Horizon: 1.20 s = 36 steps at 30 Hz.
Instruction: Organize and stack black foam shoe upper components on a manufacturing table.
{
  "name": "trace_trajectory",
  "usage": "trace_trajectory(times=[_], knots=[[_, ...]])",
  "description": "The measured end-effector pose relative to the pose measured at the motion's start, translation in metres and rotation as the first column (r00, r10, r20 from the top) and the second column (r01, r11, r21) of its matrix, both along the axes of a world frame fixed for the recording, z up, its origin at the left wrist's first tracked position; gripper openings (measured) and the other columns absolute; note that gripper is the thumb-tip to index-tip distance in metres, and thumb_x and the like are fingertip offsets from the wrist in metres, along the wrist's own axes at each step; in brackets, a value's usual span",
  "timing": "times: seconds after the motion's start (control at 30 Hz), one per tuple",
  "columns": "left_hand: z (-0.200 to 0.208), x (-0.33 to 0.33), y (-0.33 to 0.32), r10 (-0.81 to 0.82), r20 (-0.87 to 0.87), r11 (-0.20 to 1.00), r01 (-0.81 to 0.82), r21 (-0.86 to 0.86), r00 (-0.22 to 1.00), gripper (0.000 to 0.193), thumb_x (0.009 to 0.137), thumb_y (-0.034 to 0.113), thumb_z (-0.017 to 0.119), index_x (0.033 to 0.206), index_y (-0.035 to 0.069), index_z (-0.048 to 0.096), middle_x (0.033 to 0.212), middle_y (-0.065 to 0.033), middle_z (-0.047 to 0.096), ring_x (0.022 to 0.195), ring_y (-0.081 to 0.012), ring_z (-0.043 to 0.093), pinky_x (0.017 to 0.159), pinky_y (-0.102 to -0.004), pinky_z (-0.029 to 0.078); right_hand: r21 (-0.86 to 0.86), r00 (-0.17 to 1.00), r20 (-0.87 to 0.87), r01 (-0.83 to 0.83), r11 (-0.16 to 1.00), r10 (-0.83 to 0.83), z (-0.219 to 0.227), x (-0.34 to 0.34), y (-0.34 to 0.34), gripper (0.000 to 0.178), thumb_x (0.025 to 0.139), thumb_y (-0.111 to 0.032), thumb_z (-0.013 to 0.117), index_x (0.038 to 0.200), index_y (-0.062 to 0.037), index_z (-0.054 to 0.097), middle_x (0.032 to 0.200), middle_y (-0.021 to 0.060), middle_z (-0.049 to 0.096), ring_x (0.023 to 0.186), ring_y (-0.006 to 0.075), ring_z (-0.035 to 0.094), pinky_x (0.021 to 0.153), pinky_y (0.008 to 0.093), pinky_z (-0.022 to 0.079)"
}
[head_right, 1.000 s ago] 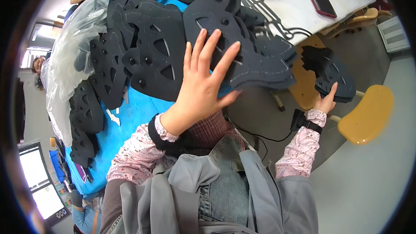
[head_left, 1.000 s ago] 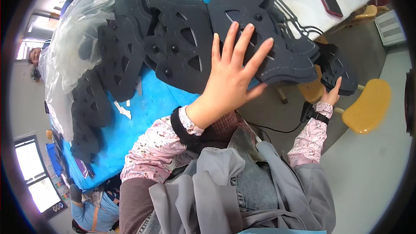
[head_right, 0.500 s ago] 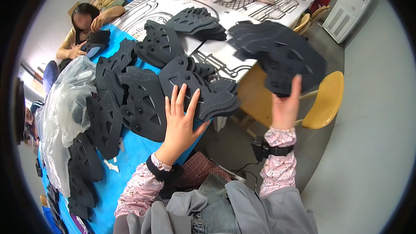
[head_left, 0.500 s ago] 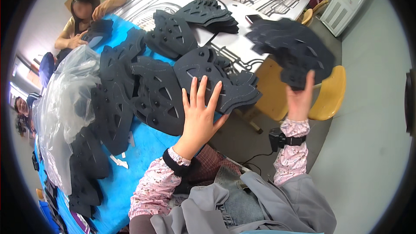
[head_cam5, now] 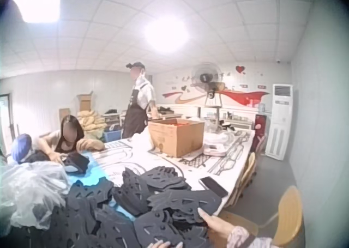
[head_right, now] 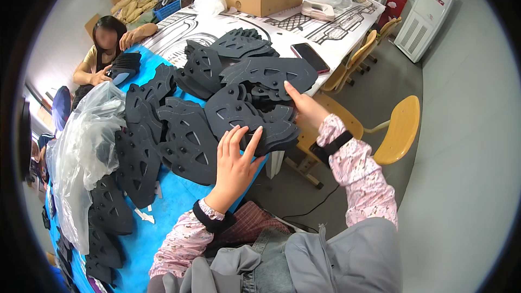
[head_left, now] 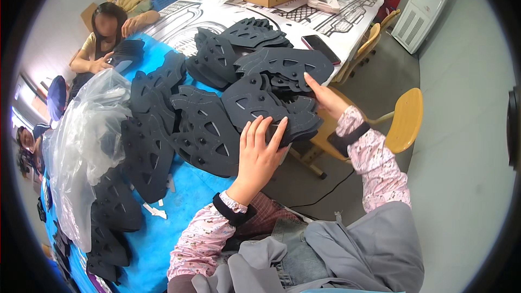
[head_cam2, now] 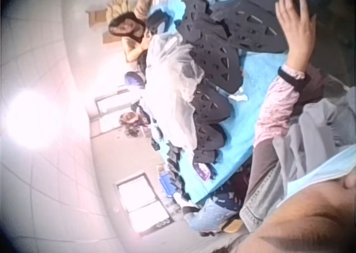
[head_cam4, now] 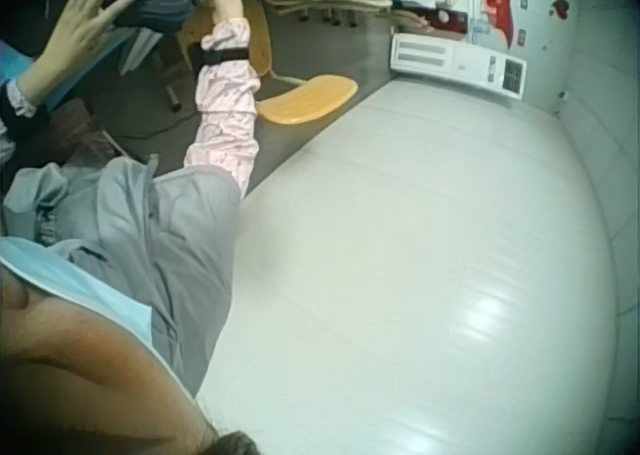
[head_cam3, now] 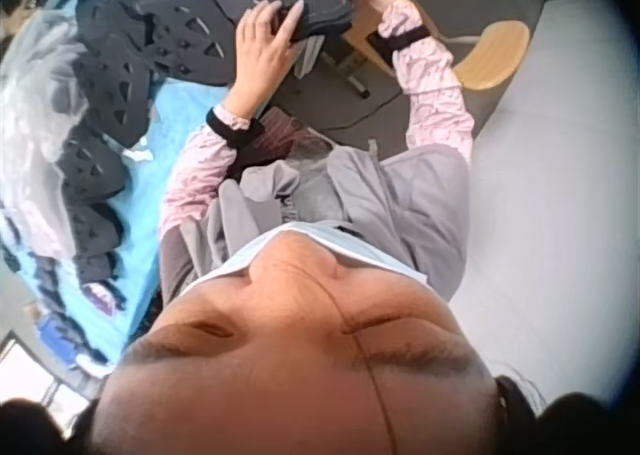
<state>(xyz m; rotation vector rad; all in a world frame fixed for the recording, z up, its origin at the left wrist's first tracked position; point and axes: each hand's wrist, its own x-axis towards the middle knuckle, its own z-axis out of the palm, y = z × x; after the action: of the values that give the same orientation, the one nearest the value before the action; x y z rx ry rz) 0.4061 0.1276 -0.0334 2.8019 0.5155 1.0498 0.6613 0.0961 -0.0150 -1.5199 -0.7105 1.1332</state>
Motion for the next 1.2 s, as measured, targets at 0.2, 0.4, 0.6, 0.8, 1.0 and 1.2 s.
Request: trace_trajectory(times=[0.2, 0.4, 0.6, 0.8, 1.0, 1.2], knots=[[0.001, -0.002, 0.002, 0.049, -0.016, 0.998, -0.048, 0.041, 0.999, 0.068, 0.073, 0.022, 0.072, 0.135, 0.016, 0.047, 0.127, -0.0123, 0.042, 0.124, -0.0320, 0.039, 0.105, -0.0473, 0.032, 0.444, 0.617, 0.583, 0.303, 0.843, -0.529, -0.025, 0.020, -0.044, 0.060, 0.099, -0.049, 0.030, 0.108, 0.0033, 0.058, 0.111, 0.0162, 0.058, 0.107, 0.0248, 0.055, 0.093, 0.0357, 0.041], [0.003, 0.000, 0.009, 0.044, -0.003, 0.997, -0.043, 0.061, 0.999, 0.068, 0.073, 0.022, 0.073, 0.136, 0.016, 0.046, 0.128, -0.0130, 0.041, 0.126, -0.0327, 0.037, 0.105, -0.0486, 0.032, 0.545, 0.584, 0.566, 0.264, 0.796, -0.582, -0.067, -0.018, -0.025, 0.058, 0.100, -0.044, 0.025, 0.133, 0.0017, 0.036, 0.138, 0.0175, 0.034, 0.129, 0.0277, 0.032, 0.109, 0.0353, 0.022], [0.001, 0.004, 0.005, 0.029, -0.022, 0.999, -0.029, 0.016, 0.999, 0.069, 0.075, 0.022, 0.072, 0.137, 0.015, 0.044, 0.130, -0.0137, 0.039, 0.128, -0.0337, 0.035, 0.107, -0.0499, 0.029, 0.524, 0.632, 0.601, 0.150, 0.838, -0.489, -0.073, -0.014, -0.007, 0.063, 0.100, -0.045, 0.025, 0.146, -0.0014, 0.018, 0.153, 0.0165, 0.013, 0.142, 0.0272, 0.013, 0.115, 0.0350, 0.009], [0.005, -0.004, 0.002, 0.008, -0.041, 0.998, -0.011, -0.064, 0.999, 0.080, 0.072, 0.021, 0.074, 0.141, 0.008, 0.034, 0.134, -0.0156, 0.036, 0.129, -0.0355, 0.033, 0.109, -0.0508, 0.025, 0.575, 0.788, -0.166, 0.566, 0.591, -0.593, -0.050, -0.064, -0.043, 0.074, 0.096, -0.058, 0.017, 0.146, -0.0030, 0.021, 0.153, 0.0138, 0.019, 0.142, 0.0263, 0.015, 0.114, 0.0450, 0.008], [0.015, -0.036, -0.013, 0.006, 0.029, 0.991, -0.002, -0.137, 1.000, 0.087, 0.069, 0.017, 0.075, 0.141, 0.001, 0.028, 0.137, -0.0191, 0.033, 0.131, -0.0373, 0.031, 0.109, -0.0517, 0.026, 0.634, 0.624, 0.344, 0.397, 0.663, -0.702, -0.061, -0.127, -0.020, 0.055, 0.101, -0.039, 0.023, 0.139, -0.0019, 0.034, 0.143, 0.0153, 0.036, 0.134, 0.0258, 0.030, 0.111, 0.0368, 0.020], [0.042, -0.129, -0.043, 0.105, 0.093, 0.977, -0.085, -0.194, 0.990, 0.077, 0.075, 0.015, 0.071, 0.140, 0.004, 0.032, 0.140, -0.0195, 0.032, 0.128, -0.0377, 0.035, 0.106, -0.0460, 0.032, 0.606, 0.679, -0.100, 0.621, 0.497, -0.727, -0.075, -0.091, -0.052, 0.059, 0.100, -0.041, 0.024, 0.139, 0.0032, 0.030, 0.143, 0.0179, 0.033, 0.134, 0.0271, 0.031, 0.111, 0.0398, 0.022]])
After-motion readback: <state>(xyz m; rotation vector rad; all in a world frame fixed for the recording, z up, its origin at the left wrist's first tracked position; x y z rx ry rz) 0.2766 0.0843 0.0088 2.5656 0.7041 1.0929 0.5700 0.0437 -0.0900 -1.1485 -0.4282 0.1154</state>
